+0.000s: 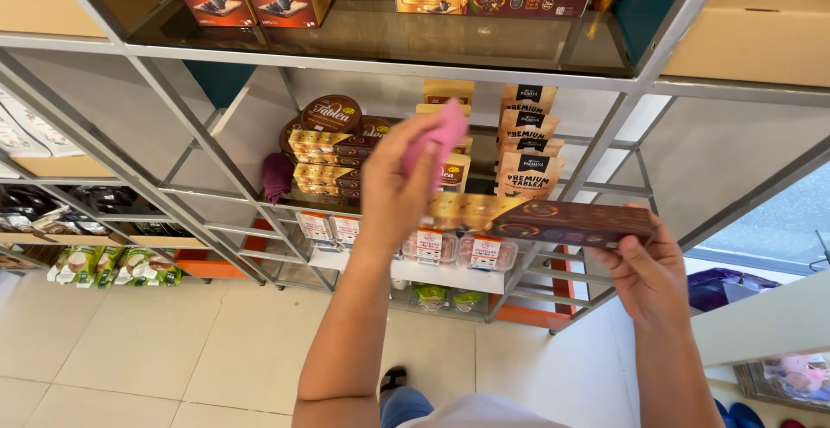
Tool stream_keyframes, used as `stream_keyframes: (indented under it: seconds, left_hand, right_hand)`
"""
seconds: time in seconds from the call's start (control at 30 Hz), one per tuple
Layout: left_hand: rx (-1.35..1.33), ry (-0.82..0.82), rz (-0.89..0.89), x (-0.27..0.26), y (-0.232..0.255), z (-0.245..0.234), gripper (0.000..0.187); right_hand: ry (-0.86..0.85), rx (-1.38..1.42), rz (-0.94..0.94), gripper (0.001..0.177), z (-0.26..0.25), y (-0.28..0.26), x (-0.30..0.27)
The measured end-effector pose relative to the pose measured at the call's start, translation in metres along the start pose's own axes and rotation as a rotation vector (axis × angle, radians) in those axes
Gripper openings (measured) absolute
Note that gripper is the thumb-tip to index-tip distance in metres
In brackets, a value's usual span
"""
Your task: Wiping dust off product boxes on a store shelf using a pink cloth.
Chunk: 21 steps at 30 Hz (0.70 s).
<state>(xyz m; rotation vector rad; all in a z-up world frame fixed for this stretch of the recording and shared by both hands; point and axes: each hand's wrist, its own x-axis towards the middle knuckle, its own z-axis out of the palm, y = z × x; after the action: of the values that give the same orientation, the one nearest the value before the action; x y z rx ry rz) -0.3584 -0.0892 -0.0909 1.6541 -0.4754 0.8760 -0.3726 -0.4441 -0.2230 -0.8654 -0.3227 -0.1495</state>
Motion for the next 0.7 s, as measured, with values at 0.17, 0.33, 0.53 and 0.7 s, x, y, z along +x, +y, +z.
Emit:
stream_keyframes:
  seconds: [0.17,0.33,0.53,0.7]
  left_hand:
    - [0.036,-0.552,0.268,-0.024,0.005,0.057,0.034]
    - [0.037,-0.809,0.357,-0.020,0.015,0.068,0.049]
    - [-0.160,-0.914,0.347,0.004,-0.026,0.037,0.043]
    - [-0.229,-1.067,0.169,0.027,-0.076,-0.014,0.036]
  right_hand:
    - [-0.008,-0.128,0.028,0.044,0.042,0.018,-0.001]
    - [0.028,-0.171,0.067,0.045,0.034,0.049,0.000]
    - [-0.063,-0.286,0.095,0.044,0.072,0.071,-0.005]
    - [-0.096,-0.272,0.130,0.076,0.113,0.094,-0.002]
